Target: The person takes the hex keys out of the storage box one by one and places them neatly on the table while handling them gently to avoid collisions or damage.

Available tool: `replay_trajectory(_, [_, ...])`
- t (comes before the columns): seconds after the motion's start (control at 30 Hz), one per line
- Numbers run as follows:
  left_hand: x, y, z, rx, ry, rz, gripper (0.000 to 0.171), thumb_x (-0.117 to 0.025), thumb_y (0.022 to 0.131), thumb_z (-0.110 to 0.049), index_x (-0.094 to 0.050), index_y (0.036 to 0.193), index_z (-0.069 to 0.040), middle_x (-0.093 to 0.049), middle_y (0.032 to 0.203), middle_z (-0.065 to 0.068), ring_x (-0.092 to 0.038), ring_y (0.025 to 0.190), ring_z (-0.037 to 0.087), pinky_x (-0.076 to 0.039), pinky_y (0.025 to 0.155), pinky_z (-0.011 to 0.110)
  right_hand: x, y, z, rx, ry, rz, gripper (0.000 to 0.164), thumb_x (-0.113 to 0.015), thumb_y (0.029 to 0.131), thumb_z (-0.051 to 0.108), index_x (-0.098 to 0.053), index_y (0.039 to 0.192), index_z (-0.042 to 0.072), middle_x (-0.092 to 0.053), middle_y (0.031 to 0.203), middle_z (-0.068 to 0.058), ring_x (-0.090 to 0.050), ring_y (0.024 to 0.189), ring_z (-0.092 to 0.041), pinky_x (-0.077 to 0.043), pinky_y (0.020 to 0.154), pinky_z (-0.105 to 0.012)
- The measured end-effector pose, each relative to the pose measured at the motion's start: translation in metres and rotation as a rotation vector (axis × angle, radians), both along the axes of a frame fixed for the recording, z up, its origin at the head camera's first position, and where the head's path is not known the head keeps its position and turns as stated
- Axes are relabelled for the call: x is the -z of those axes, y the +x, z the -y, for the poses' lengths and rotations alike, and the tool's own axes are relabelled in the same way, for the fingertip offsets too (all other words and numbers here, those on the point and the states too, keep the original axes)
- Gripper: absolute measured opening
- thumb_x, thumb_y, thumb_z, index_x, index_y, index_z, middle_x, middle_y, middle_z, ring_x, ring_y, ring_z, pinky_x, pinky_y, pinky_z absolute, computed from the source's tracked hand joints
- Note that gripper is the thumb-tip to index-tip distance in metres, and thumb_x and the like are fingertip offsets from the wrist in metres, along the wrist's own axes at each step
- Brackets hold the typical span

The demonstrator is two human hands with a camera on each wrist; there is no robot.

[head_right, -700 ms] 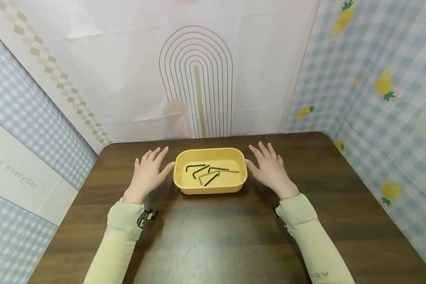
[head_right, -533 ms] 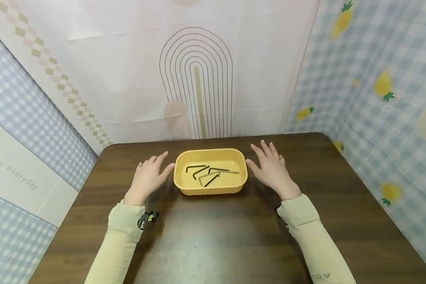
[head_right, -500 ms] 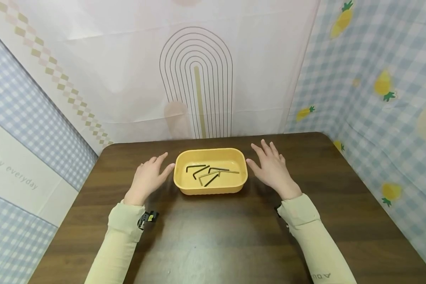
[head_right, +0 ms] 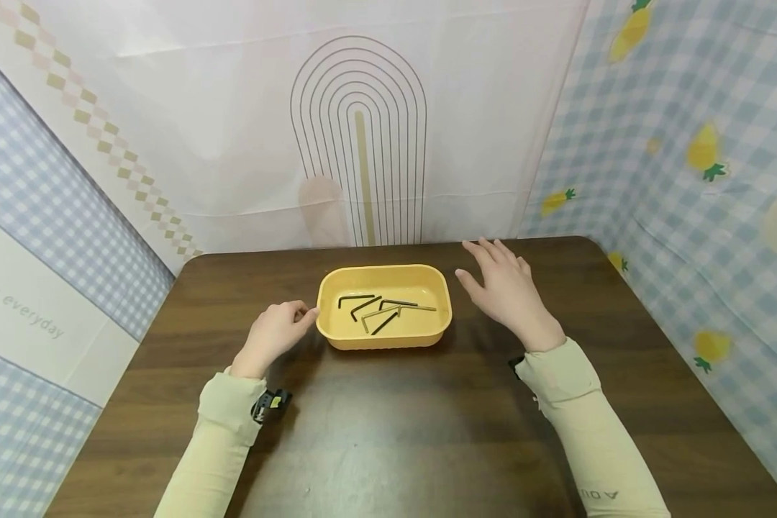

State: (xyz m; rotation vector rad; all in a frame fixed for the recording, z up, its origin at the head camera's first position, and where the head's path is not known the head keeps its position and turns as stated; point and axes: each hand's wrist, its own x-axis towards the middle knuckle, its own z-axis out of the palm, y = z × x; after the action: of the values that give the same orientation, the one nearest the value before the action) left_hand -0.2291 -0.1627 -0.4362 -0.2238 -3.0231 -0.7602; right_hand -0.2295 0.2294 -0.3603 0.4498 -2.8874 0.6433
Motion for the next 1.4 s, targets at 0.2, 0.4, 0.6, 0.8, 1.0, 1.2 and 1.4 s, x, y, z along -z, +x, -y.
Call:
replay_trajectory(0.2, [0.000,-0.001,-0.002,0.019,0.010,-0.015,0.032,-0.058,0.100,-0.038,-0.072,0.099,-0.010,-0.064,0.073,0.001,-0.055,0.060,0.019,-0.043,0.054,0.036,-0.011,-0.002,0.005,-0.013,0.007,-0.032,0.055,-0.053,0.103,0.040,-0.047,0.148,0.010,-0.046,0.149,-0.021,-0.038,0.139,-0.044,-0.026,0.104,-0.069])
replay_trajectory(0.4, [0.000,-0.001,-0.003,0.036,0.023,-0.027,0.026,-0.059,0.100,-0.035,-0.074,0.102,-0.013,-0.066,0.078,0.000,-0.057,0.062,0.018,-0.044,0.055,0.036,-0.012,-0.008,0.013,-0.045,0.004,-0.022,0.050,-0.056,0.102,0.036,-0.053,0.144,0.010,-0.053,0.143,-0.017,-0.046,0.134,-0.039,-0.034,0.106,-0.060])
replay_trajectory(0.6, [-0.002,-0.001,-0.002,0.035,0.028,-0.032,0.026,-0.059,0.100,-0.035,-0.074,0.103,-0.014,-0.067,0.080,0.000,-0.057,0.063,0.019,-0.044,0.055,0.036,-0.013,-0.018,0.028,-0.093,0.022,-0.004,0.045,-0.060,0.100,0.031,-0.059,0.139,0.009,-0.058,0.139,-0.015,-0.051,0.130,-0.036,-0.038,0.106,-0.053])
replay_trajectory(0.8, [0.000,-0.001,-0.003,0.025,0.031,-0.032,0.025,-0.059,0.099,-0.035,-0.074,0.101,-0.015,-0.067,0.079,0.000,-0.057,0.064,0.019,-0.044,0.056,0.037,-0.008,-0.027,0.043,-0.156,0.067,0.022,0.040,-0.060,0.100,0.028,-0.062,0.134,0.007,-0.062,0.134,-0.015,-0.056,0.125,-0.035,-0.042,0.102,-0.053])
replay_trajectory(1.0, [0.004,-0.002,-0.004,0.029,0.038,-0.021,0.026,-0.059,0.100,-0.035,-0.074,0.102,-0.015,-0.067,0.080,0.000,-0.057,0.064,0.019,-0.044,0.057,0.036,-0.002,-0.033,0.052,-0.185,0.100,0.041,0.038,-0.061,0.100,0.026,-0.064,0.131,0.005,-0.064,0.130,-0.017,-0.059,0.121,-0.036,-0.045,0.100,-0.053])
replay_trajectory(1.2, [0.003,0.000,-0.004,0.014,0.057,-0.030,0.025,-0.059,0.100,-0.035,-0.074,0.100,-0.015,-0.065,0.076,0.000,-0.055,0.062,0.019,-0.043,0.057,0.036,0.003,-0.042,0.058,-0.200,0.085,0.078,0.036,-0.064,0.097,0.022,-0.066,0.128,0.004,-0.068,0.122,-0.016,-0.064,0.112,-0.034,-0.048,0.094,-0.051])
replay_trajectory(1.4, [0.006,0.000,-0.002,0.009,0.069,-0.033,0.024,-0.060,0.099,-0.037,-0.074,0.098,-0.017,-0.064,0.075,-0.002,-0.055,0.062,0.019,-0.043,0.058,0.036,0.014,-0.046,0.063,-0.217,0.079,0.153,0.035,-0.065,0.096,0.023,-0.067,0.125,0.004,-0.070,0.115,-0.015,-0.066,0.105,-0.032,-0.050,0.089,-0.050])
